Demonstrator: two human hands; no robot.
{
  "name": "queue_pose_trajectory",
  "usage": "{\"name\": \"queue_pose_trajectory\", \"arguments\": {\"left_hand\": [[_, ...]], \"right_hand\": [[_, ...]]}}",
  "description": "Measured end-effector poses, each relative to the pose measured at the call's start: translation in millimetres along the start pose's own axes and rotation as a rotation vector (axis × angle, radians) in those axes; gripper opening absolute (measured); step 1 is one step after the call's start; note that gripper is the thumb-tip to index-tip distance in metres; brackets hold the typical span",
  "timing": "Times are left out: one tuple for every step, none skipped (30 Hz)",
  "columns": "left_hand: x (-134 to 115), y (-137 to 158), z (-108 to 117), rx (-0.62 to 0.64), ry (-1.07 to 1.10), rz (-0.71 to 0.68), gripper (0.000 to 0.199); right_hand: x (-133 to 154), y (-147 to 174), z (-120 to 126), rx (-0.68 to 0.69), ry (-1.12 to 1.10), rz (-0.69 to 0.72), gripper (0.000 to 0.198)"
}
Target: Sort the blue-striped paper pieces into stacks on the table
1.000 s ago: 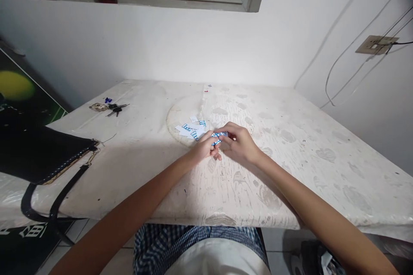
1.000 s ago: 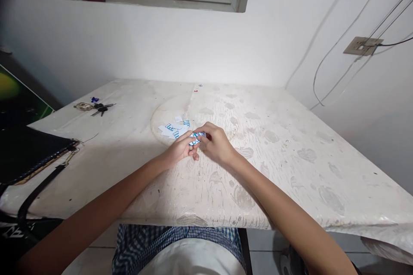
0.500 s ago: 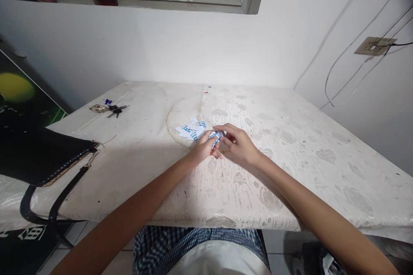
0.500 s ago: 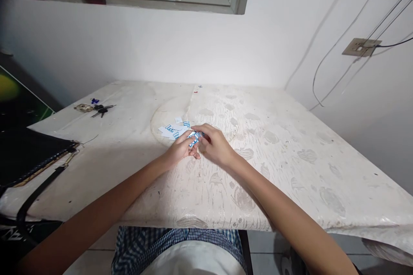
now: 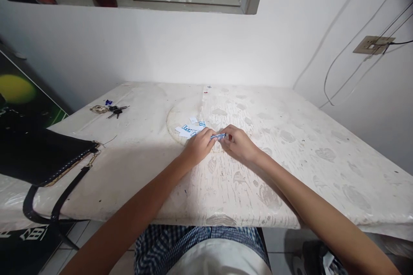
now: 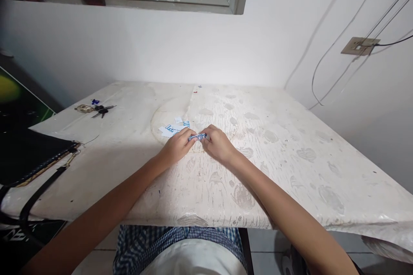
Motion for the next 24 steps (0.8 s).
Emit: {"name": "queue_pose_trajectory", "arguments": {"left_hand": [[2.4, -1.0, -0.7, 0.007, 0.024, 0.004, 0.014], [4.4, -1.9, -1.5, 0.014, 0.042, 0.003, 0.013], [6.0, -2.7, -2.3, 0.018, 0.051, -0.002, 0.013], [7.1, -3.2, -3.1, 0.023, 0.053, -0.010, 0.014], [7.8, -3.6, -3.8, 0.028, 0.049, -0.021, 0.016], [8.1, -3.8, -4.4, 0.030, 0.044, -0.032, 0.017], [8.3, -4.0, -4.8, 0.030, 0.042, -0.042, 0.018], [8.3, -4.0, -5.0, 0.025, 0.045, -0.048, 0.019], [8.4, -4.1, -5.1, 0.016, 0.052, -0.049, 0.020], [8.4, -4.1, -5.0, 0.006, 0.060, -0.044, 0.020], [8.5, -4.2, -5.0, -0.003, 0.066, -0.033, 0.021], [8.6, -4.2, -4.9, -0.006, 0.071, -0.021, 0.021], [8.7, -4.3, -4.9, -0.008, 0.076, -0.008, 0.021], [8.7, -4.4, -5.0, -0.009, 0.082, 0.002, 0.020], [8.8, -4.4, -5.0, -0.011, 0.095, 0.010, 0.019], [8.8, -4.5, -5.0, -0.015, 0.115, 0.016, 0.018], [9.0, -4.6, -5.0, -0.023, 0.138, 0.020, 0.018], [9.2, -4.6, -5.0, -0.030, 0.156, 0.025, 0.017], [9.3, -4.7, -5.1, -0.034, 0.165, 0.027, 0.017], [9.5, -4.7, -5.3, -0.033, 0.168, 0.029, 0.017], [9.5, -4.8, -5.4, -0.030, 0.164, 0.031, 0.017], [9.3, -4.8, -5.5, -0.025, 0.155, 0.032, 0.018], [9.1, -4.9, -5.6, -0.018, 0.145, 0.035, 0.018], [8.7, -5.0, -5.6, -0.012, 0.135, 0.035, 0.019]], "right_hand": [[-1.6, -0.2, -1.1, 0.001, 0.004, -0.006, 0.023], [-3.1, -0.3, -2.5, 0.011, -0.002, -0.015, 0.025], [-4.3, -0.3, -3.8, 0.025, -0.012, -0.026, 0.027], [-4.8, -0.2, -5.1, 0.041, -0.021, -0.033, 0.028], [-4.6, 0.1, -6.0, 0.058, -0.032, -0.035, 0.029], [-3.7, 0.4, -6.6, 0.073, -0.043, -0.033, 0.030], [-2.3, 0.7, -6.7, 0.080, -0.053, -0.030, 0.029], [-0.6, 1.1, -6.5, 0.079, -0.063, -0.025, 0.029], [1.2, 1.4, -6.0, 0.071, -0.072, -0.017, 0.029], [3.1, 1.7, -5.3, 0.057, -0.078, -0.002, 0.030], [4.7, 2.1, -4.6, 0.040, -0.076, 0.019, 0.032], [6.0, 2.5, -4.1, 0.026, -0.068, 0.046, 0.033], [6.9, 2.9, -3.8, 0.017, -0.055, 0.075, 0.033], [7.3, 3.4, -3.8, 0.014, -0.038, 0.102, 0.031], [7.4, 3.8, -4.0, 0.013, -0.018, 0.124, 0.029], [7.1, 4.2, -4.2, 0.013, 0.002, 0.138, 0.026], [6.7, 4.5, -4.5, 0.012, 0.020, 0.144, 0.024], [6.3, 4.6, -4.6, 0.009, 0.031, 0.145, 0.023], [6.0, 4.5, -4.7, 0.006, 0.037, 0.143, 0.023], [6.0, 4.2, -4.5, 0.002, 0.041, 0.139, 0.024], [6.2, 3.7, -4.3, 0.002, 0.046, 0.136, 0.025], [6.4, 3.0, -4.1, 0.007, 0.052, 0.133, 0.025], [6.6, 2.5, -3.8, 0.010, 0.060, 0.132, 0.024], [6.6, 2.2, -3.6, 0.013, 0.071, 0.133, 0.023]]}}
Point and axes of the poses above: each hand's wrist, its own y-axis away from the middle knuckle, its own z-axis out of the back of the hand, x = y × z, the point moved 2 cm from there along -y, towards the middle knuckle, and after that the axes turned 4 degrees about y, right-handed, at the moved point
